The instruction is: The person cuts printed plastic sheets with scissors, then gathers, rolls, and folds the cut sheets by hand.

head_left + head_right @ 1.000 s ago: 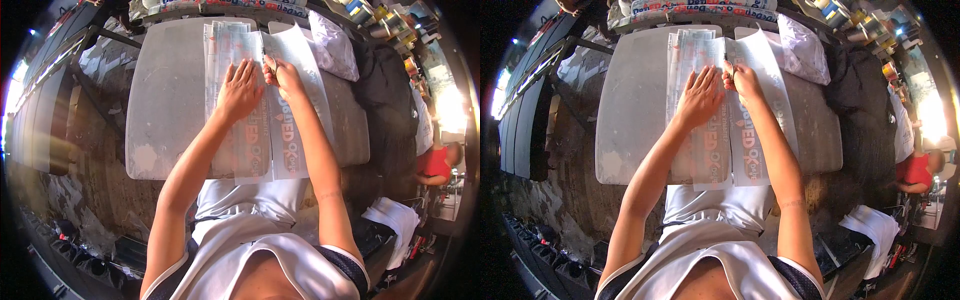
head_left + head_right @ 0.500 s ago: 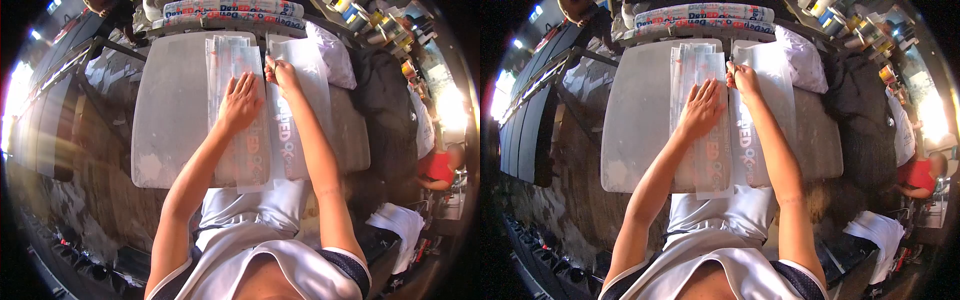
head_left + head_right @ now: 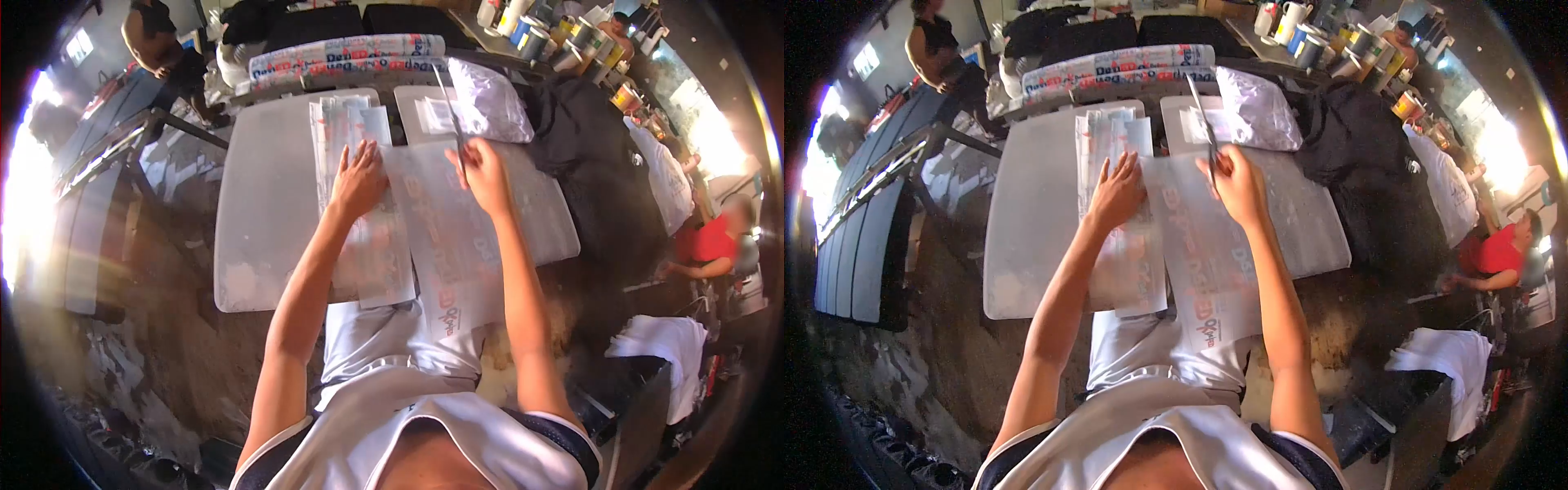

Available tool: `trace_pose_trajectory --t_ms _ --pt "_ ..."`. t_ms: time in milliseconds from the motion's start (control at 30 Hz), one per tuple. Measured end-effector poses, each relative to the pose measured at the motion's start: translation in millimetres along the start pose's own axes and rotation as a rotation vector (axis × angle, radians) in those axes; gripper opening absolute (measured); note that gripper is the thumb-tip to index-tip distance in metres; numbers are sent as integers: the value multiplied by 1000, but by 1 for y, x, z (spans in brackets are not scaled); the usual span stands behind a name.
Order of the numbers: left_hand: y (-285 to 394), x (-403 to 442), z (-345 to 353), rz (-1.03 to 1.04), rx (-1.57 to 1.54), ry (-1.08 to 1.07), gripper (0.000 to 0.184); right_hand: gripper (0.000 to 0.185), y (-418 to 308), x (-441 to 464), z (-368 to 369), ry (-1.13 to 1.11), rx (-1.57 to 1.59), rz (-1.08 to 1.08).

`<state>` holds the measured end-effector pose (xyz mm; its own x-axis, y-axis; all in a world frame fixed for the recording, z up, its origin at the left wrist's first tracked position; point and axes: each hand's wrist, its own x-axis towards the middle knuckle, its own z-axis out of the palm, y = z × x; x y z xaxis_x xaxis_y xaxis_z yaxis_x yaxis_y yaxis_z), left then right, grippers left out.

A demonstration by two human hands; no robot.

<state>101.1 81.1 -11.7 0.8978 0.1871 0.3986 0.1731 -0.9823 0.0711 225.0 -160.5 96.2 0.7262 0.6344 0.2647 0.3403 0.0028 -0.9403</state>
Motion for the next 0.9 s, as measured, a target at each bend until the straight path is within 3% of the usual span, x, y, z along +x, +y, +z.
trace_pose_trajectory --t_ms 67,133,200,233,367,500,767,833,900 --pt "-3 1 -8 -43 -96 -51 69 31 5 -30 -12 171 -532 -15" --pt "-2 1 -9 -62 -120 -103 76 38 3 -63 -17 236 -617 -29" --pt "5 -1 -18 -214 -41 -55 83 45 8 -85 -27 308 -701 -44" --pt "5 -2 -17 -281 -73 -49 98 48 18 -94 -32 366 -785 -11" --pt "-4 0 -16 -440 45 -31 111 56 48 -116 -43 453 -913 65" --pt "-16 6 -12 -426 -9 -82 108 48 39 -126 -41 409 -797 160" --pt "-44 13 -11 -355 -113 -62 101 39 55 -124 -44 362 -705 151" --pt "-33 7 -13 -359 61 105 86 38 50 -126 -38 387 -790 174" --pt "-20 3 -22 -337 -1 222 76 38 48 -128 -31 405 -793 182"
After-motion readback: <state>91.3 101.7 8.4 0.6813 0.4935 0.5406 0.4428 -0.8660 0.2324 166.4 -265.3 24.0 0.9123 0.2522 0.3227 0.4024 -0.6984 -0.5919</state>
